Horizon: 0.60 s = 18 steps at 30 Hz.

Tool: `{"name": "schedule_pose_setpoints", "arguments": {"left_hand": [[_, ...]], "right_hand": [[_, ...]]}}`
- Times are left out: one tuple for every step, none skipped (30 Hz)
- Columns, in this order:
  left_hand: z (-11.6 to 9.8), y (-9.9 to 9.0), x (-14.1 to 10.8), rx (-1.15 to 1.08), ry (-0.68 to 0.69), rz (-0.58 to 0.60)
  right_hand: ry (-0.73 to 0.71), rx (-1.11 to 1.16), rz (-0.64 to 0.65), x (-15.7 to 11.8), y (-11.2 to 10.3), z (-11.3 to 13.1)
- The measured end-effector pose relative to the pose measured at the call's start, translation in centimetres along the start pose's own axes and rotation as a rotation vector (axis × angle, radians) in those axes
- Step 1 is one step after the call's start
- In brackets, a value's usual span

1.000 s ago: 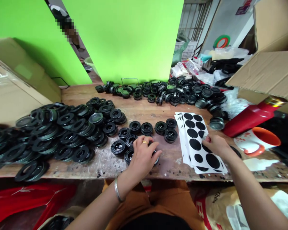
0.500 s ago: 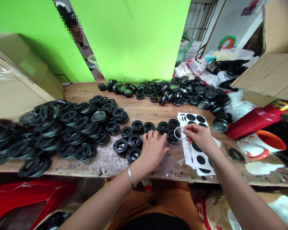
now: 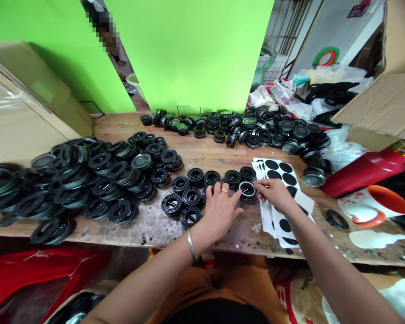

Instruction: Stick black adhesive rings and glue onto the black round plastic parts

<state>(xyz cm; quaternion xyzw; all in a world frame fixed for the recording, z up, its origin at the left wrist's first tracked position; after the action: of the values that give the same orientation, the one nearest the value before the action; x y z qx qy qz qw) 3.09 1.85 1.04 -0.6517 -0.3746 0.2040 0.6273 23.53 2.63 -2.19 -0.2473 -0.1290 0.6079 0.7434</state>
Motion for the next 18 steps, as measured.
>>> {"name": "schedule_pose_setpoints", "arguments": {"left_hand": [[0.0, 0.0, 0.0, -0.001, 0.001, 0.004], [0.0, -0.1, 0.1, -0.001, 0.002, 0.009], [0.0, -0.1, 0.2, 0.001, 0.005, 0.013], [-0.1, -0.1, 0.3, 0.004, 0.008, 0.016], [-0.1, -0.1, 0.4, 0.007, 0.011, 0.018], [-0.2, -0.1, 0.5, 0.011, 0.016, 0.019], [-0.2, -0.2, 0.5, 0.014, 0.02, 0.019], [-0.3, -0.2, 0.5, 0.015, 0.022, 0.02], [-0.3, -0.3, 0.5, 0.015, 0.022, 0.02], [-0.3, -0.4, 0.3, 0.011, 0.021, 0.019], [-0.3, -0.5, 0.1, 0.004, 0.018, 0.018], [-0.2, -0.7, -0.2, -0.01, 0.016, 0.016], [-0.1, -1.0, -0.5, -0.027, 0.016, 0.014], [0.0, -1.3, -0.8, -0.045, 0.017, 0.014], [0.1, -1.6, -1.2, -0.062, 0.016, 0.015], [0.2, -1.8, -1.4, -0.079, 0.014, 0.017], [0.2, -2.1, -1.6, -0.092, 0.01, 0.019], [0.3, -2.3, -1.8, -0.103, 0.005, 0.019]], "right_hand": [[0.013, 0.016, 0.027, 0.1, 0.1, -0.3], [0.021, 0.029, 0.047, 0.3, 0.3, -0.5], [0.026, 0.035, 0.054, 0.4, 0.5, -0.6], [0.027, 0.033, 0.047, 0.6, 0.7, -0.6], [0.024, 0.021, 0.028, 0.6, 0.8, -0.6], [0.014, -0.001, -0.002, 0.6, 0.9, -0.4], [-0.004, -0.032, -0.042, 0.5, 0.8, -0.1], [-0.03, -0.07, -0.088, 0.2, 0.6, 0.1], [-0.061, -0.113, -0.138, -0.3, 0.2, 0.3], [-0.092, -0.154, -0.191, -0.8, -0.5, 0.3], [-0.115, -0.189, -0.246, -1.5, -1.4, 0.1], [-0.133, -0.228, -0.307, -2.2, -2.5, -0.4], [-0.15, -0.279, -0.368, -3.0, -3.8, -1.1], [-0.159, -0.328, -0.422, -3.7, -5.1, -2.1], [-0.192, -0.439, -0.482, -4.3, -6.3, -3.1], [-0.225, -0.541, -0.483, -4.8, -7.3, -4.3], [-0.23, -0.615, -0.44, -5.2, -7.9, -5.6], [-0.197, -0.681, -0.422, -5.5, -8.4, -6.9]]}}
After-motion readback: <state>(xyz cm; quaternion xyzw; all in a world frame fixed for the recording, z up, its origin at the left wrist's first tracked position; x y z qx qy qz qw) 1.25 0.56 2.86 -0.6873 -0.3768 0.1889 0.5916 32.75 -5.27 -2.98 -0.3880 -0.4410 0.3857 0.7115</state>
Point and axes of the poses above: each hand's wrist, its own x-axis towards the middle knuckle, its own y-axis out of the palm, z = x × y, the point moved 3 cm from there along x, towards the middle knuckle
